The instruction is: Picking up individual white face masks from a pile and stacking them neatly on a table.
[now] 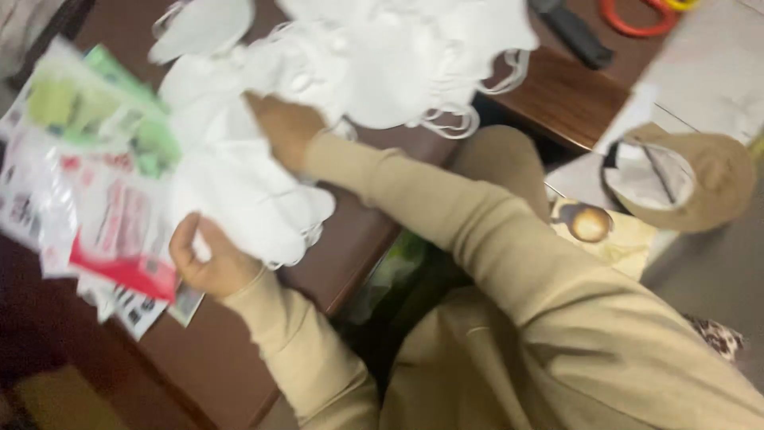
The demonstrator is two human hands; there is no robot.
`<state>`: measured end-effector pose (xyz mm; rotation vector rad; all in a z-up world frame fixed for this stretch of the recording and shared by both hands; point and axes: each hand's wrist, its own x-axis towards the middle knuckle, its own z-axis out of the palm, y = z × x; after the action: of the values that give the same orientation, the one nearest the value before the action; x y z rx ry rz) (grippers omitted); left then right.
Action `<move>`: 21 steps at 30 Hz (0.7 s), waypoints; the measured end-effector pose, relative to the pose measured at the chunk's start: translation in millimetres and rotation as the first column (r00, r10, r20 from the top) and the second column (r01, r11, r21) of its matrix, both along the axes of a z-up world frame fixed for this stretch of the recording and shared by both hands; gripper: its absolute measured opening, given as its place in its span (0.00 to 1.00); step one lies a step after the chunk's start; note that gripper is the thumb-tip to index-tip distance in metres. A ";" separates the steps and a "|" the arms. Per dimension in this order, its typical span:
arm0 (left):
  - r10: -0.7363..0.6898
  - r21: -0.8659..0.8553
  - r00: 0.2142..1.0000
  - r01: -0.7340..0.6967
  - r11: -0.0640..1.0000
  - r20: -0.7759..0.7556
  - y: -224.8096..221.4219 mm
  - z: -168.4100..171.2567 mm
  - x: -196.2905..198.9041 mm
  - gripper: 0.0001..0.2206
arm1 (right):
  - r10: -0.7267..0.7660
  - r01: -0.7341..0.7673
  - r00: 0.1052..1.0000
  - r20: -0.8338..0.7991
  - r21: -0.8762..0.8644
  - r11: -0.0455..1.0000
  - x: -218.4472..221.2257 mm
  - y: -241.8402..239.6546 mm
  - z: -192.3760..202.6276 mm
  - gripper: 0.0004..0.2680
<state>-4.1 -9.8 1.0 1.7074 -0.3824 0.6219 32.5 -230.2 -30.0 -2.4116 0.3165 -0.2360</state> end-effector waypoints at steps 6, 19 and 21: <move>-0.037 -0.103 0.993 0.025 0.994 -0.113 -12.1 10.5 -13.4 0.06 | 0.029 -0.060 0.978 0.205 0.148 0.987 -7.7 -7.6 0.8 0.17; -0.178 -0.154 0.951 0.143 0.978 -0.251 -57.5 59.2 -60.0 0.11 | -0.071 -0.482 0.661 0.747 0.495 0.723 -75.0 -52.2 60.8 0.12; -0.261 -0.365 0.902 0.128 0.922 -0.344 -60.9 66.9 -56.8 0.15 | -0.029 -0.465 0.686 0.727 0.468 0.751 -80.8 -20.6 45.7 0.11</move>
<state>-60.9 -70.7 67.9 1.3979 -0.1519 0.1737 -48.3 -250.7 15.7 -1.5053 -0.2543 -0.7757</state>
